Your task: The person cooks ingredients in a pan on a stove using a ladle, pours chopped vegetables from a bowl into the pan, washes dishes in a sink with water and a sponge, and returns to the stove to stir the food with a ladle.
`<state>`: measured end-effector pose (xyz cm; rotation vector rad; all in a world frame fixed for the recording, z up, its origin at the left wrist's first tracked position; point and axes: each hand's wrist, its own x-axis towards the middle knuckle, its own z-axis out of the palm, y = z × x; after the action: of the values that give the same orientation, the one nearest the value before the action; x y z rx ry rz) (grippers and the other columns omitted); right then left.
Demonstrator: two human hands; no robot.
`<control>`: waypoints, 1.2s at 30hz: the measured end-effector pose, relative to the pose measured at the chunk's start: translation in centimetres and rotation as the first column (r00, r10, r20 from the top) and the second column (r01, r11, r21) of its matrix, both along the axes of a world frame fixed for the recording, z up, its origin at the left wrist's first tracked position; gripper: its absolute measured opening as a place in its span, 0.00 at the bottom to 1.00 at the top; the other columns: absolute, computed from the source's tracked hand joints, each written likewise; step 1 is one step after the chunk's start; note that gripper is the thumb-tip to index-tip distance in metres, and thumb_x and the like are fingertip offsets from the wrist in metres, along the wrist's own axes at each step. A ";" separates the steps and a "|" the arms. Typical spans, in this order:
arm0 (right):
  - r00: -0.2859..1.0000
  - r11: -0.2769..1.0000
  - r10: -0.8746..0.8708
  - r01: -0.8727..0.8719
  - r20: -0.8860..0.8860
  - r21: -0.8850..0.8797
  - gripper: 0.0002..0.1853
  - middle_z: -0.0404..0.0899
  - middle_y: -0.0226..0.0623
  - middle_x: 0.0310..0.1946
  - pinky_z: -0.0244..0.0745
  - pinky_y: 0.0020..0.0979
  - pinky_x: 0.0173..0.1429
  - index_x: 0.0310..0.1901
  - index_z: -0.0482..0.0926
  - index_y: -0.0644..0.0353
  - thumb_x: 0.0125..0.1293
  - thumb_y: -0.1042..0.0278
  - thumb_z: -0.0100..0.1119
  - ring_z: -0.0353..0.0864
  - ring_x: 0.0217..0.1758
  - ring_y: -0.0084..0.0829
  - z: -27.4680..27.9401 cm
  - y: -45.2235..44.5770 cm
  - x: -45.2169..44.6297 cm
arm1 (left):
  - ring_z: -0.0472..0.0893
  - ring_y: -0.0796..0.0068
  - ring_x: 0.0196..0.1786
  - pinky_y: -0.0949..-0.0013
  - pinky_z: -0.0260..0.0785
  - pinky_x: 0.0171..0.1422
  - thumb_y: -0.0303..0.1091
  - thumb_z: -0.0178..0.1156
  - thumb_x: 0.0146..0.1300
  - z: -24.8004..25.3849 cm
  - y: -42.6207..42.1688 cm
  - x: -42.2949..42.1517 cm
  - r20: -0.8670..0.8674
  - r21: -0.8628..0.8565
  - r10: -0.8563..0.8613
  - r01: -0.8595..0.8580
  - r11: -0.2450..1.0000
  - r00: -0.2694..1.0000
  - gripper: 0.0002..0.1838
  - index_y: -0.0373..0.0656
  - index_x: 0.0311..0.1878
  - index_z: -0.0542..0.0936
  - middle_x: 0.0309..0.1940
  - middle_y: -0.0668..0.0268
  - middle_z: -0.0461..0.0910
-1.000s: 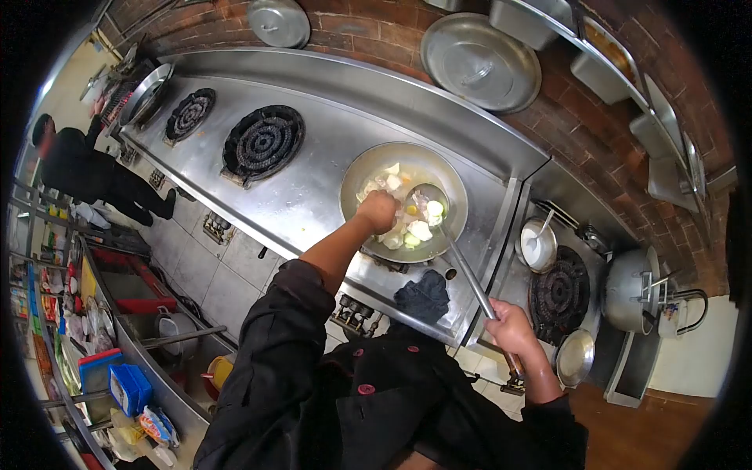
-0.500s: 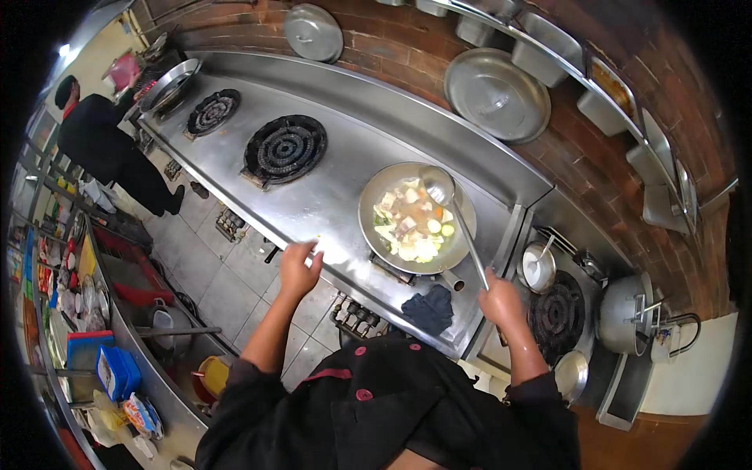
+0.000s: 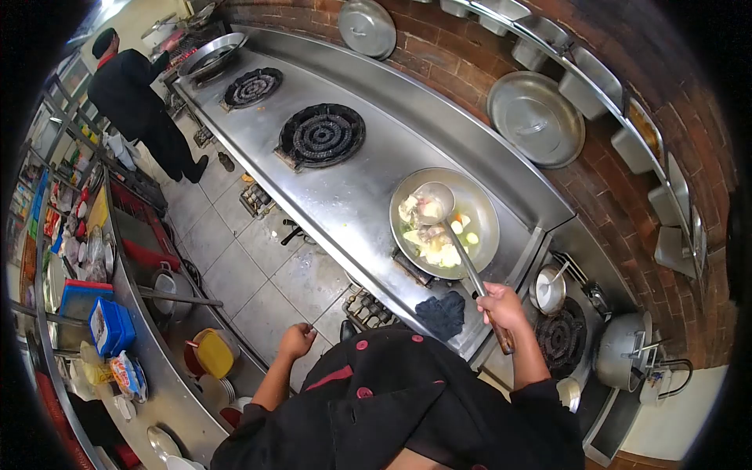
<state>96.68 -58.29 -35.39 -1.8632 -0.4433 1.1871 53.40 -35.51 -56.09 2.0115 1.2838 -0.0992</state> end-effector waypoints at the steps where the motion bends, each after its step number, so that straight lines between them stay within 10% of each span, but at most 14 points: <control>1: 1.000 1.000 -0.003 0.003 -0.002 0.000 0.19 0.73 0.29 0.20 0.64 0.22 0.19 0.51 0.74 0.67 0.56 0.76 0.56 0.68 0.14 0.19 -0.3 -0.3 -0.3 | 0.81 0.57 0.40 0.61 0.73 0.45 0.41 0.61 0.55 -0.1 0.8 0.8 0.045 0.015 -0.006 0.005 1.000 0.999 0.16 0.39 0.41 0.81 0.35 0.54 0.82; 7: 0.991 0.998 -0.026 0.034 0.129 -0.057 0.23 0.75 0.34 0.23 0.69 0.28 0.25 0.56 0.72 0.66 0.57 0.74 0.55 0.72 0.18 0.23 -0.3 -2.5 -2.3 | 0.81 0.57 0.37 0.60 0.73 0.44 0.40 0.60 0.55 5.1 5.0 7.9 0.186 0.199 -0.132 0.095 0.975 0.974 0.16 0.38 0.40 0.81 0.34 0.54 0.82; 10: 0.807 0.984 0.157 -0.080 0.569 -0.157 0.26 0.79 0.50 0.32 0.74 0.39 0.43 0.57 0.71 0.65 0.55 0.69 0.56 0.81 0.36 0.44 -0.2 -3.1 -3.5 | 0.81 0.58 0.37 0.60 0.73 0.44 0.40 0.60 0.55 6.4 6.0 10.7 0.198 0.245 -0.211 0.160 0.956 0.957 0.15 0.38 0.40 0.81 0.34 0.55 0.82; 15: 0.487 0.937 0.332 -0.068 0.808 -0.343 0.26 0.79 0.52 0.31 0.73 0.45 0.41 0.56 0.71 0.67 0.55 0.67 0.55 0.79 0.34 0.50 -1.2 -4.8 -4.9 | 0.81 0.58 0.39 0.60 0.73 0.45 0.40 0.59 0.56 5.8 5.5 12.2 0.171 0.220 -0.264 0.225 0.949 0.949 0.16 0.38 0.41 0.81 0.36 0.54 0.82; 29: 0.440 0.830 0.504 -0.011 0.743 -0.557 0.25 0.79 0.51 0.30 0.74 0.46 0.38 0.58 0.70 0.63 0.56 0.69 0.50 0.79 0.33 0.49 -1.7 -4.2 -7.4 | 0.80 0.53 0.45 0.58 0.71 0.52 0.48 0.55 0.56 -11.6 2.0 -2.0 -0.213 -0.151 -0.267 0.238 0.959 0.940 0.19 0.42 0.40 0.82 0.38 0.52 0.82; 31: 0.415 0.818 0.518 0.015 0.748 -0.575 0.25 0.79 0.51 0.31 0.74 0.46 0.38 0.58 0.70 0.64 0.57 0.69 0.49 0.79 0.33 0.48 -2.1 -3.3 -7.0 | 0.79 0.52 0.46 0.59 0.71 0.52 0.48 0.54 0.56 -18.0 2.3 -6.0 -0.191 -0.081 -0.642 0.640 0.764 0.742 0.20 0.40 0.38 0.82 0.38 0.51 0.81; 36: 0.341 0.873 0.377 0.179 0.861 -0.453 0.26 0.79 0.53 0.32 0.74 0.46 0.39 0.60 0.68 0.65 0.58 0.68 0.48 0.80 0.34 0.50 -2.8 -3.1 -6.1 | 0.79 0.51 0.45 0.58 0.71 0.51 0.49 0.54 0.56 -20.5 0.6 -11.6 -0.162 -0.180 -0.398 0.370 0.912 0.903 0.22 0.37 0.38 0.80 0.37 0.49 0.80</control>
<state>90.60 -61.41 -38.19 -2.9382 -0.9769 0.0512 41.77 -34.87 -76.64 2.1414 0.9418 -0.5765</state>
